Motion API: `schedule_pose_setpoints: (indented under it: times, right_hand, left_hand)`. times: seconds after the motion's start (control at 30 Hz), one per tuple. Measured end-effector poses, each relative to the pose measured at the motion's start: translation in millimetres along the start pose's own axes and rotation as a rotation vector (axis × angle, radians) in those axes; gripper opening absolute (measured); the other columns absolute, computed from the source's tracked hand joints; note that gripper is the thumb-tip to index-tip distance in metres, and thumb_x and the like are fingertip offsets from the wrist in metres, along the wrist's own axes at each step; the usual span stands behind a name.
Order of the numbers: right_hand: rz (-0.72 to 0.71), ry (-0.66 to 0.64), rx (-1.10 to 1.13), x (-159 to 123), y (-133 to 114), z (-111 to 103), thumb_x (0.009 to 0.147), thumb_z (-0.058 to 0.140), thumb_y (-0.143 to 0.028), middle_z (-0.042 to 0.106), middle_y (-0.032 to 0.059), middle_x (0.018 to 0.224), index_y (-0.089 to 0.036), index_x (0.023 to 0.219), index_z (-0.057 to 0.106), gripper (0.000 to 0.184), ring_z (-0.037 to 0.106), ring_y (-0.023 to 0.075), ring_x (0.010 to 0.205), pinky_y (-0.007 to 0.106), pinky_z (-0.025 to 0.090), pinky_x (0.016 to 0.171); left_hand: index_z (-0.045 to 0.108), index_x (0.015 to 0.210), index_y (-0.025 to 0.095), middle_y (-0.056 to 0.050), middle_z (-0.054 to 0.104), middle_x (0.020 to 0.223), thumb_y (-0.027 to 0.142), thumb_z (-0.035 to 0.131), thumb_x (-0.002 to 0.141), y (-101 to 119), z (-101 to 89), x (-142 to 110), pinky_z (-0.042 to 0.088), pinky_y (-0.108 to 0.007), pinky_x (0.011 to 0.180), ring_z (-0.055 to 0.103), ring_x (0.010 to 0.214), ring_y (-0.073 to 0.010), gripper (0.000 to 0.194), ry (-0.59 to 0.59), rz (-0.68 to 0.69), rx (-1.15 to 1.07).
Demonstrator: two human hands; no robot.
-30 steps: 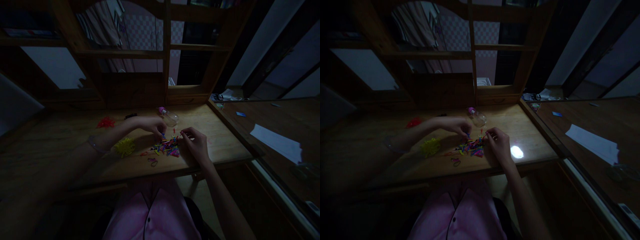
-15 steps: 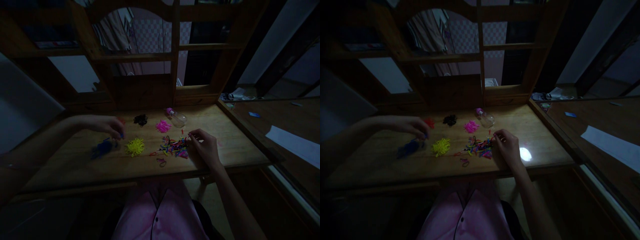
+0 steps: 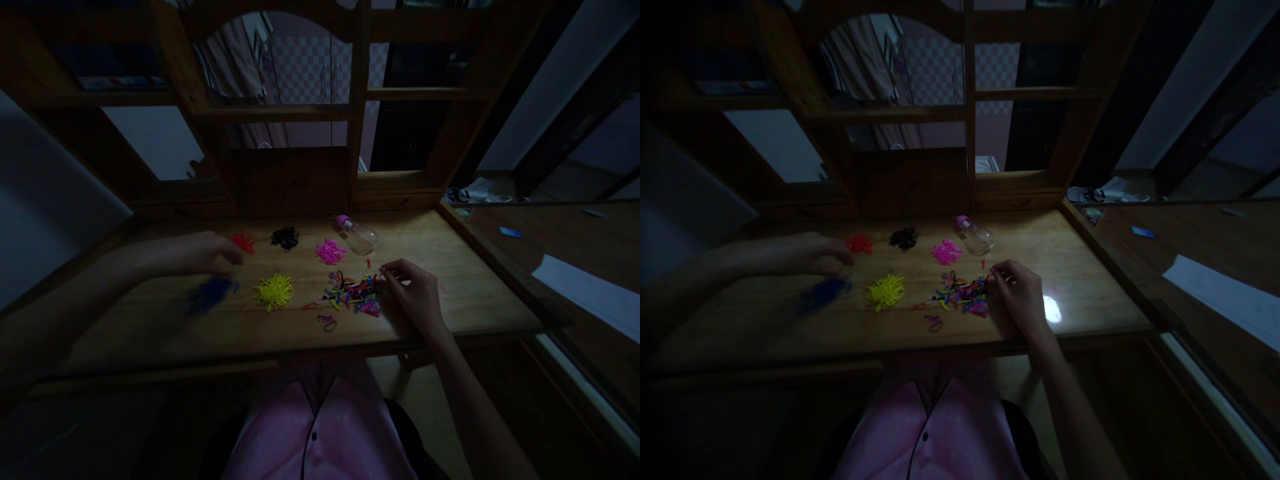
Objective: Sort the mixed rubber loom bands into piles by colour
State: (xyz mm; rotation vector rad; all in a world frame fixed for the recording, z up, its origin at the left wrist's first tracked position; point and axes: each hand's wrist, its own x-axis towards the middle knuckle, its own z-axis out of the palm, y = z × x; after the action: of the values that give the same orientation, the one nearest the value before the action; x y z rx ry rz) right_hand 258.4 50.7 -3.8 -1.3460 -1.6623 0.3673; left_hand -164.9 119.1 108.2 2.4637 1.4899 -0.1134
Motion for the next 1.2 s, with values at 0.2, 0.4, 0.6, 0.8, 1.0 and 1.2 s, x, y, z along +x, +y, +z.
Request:
schedule_pose_setpoints:
  times: [0.2,0.4,0.6,0.8,1.0,1.2]
  right_hand:
    - [0.003,0.023,-0.016,0,1,0,0.091,0.06,-0.033,0.074,0.0043,0.087,-0.021,0.092,0.072,0.017,0.069,0.0194,0.074,0.03,0.052,0.068]
    - [0.0,0.037,0.003,1,0,-1,0.092,0.057,-0.031,0.074,0.0049,0.09,-0.021,0.094,0.072,0.018,0.069,0.0197,0.076,0.03,0.052,0.068]
    - [-0.003,0.057,0.027,1,0,0,0.092,0.057,-0.03,0.074,0.0051,0.089,-0.021,0.093,0.071,0.017,0.069,0.0197,0.076,0.031,0.053,0.069]
    - [-0.009,0.073,0.034,1,-1,1,0.092,0.056,-0.029,0.073,0.0049,0.089,-0.02,0.093,0.07,0.017,0.068,0.019,0.076,0.03,0.053,0.069]
    - [-0.002,0.065,0.017,2,-2,0,0.093,0.055,-0.031,0.073,0.0052,0.089,-0.021,0.093,0.069,0.018,0.068,0.0189,0.074,0.03,0.053,0.068]
    - [-0.008,0.063,0.018,1,-2,0,0.093,0.055,-0.031,0.073,0.0051,0.089,-0.02,0.093,0.069,0.017,0.067,0.0186,0.074,0.029,0.053,0.068]
  left_hand:
    - [0.069,0.105,0.021,-0.004,0.069,0.1,0.038,0.057,0.092,90,20.1,40,0.042,-0.025,0.077,0.062,0.089,-0.0171,0.025,0.119,0.348,-0.023]
    - [0.067,0.11,0.018,-0.01,0.065,0.111,0.02,0.051,0.094,170,67.8,92,0.044,-0.029,0.085,0.06,0.1,-0.0192,0.022,0.256,0.612,-0.227]
    - [0.072,0.096,0.014,-0.007,0.071,0.09,0.011,0.057,0.087,196,79.2,125,0.045,-0.027,0.073,0.063,0.08,-0.0174,0.018,0.1,0.603,-0.304]
    - [0.074,0.09,0.015,-0.004,0.072,0.083,0.014,0.062,0.084,188,76.8,125,0.045,-0.025,0.072,0.064,0.076,-0.0155,0.013,0.13,0.586,-0.437]
    - [0.075,0.09,0.016,-0.003,0.073,0.081,0.025,0.067,0.083,178,59.6,117,0.043,-0.023,0.068,0.065,0.075,-0.0147,0.013,0.108,0.526,-0.516]
    - [0.073,0.09,0.014,-0.004,0.071,0.083,0.021,0.063,0.086,176,55.2,111,0.045,-0.023,0.07,0.064,0.078,-0.0151,0.013,0.045,0.597,-0.517]
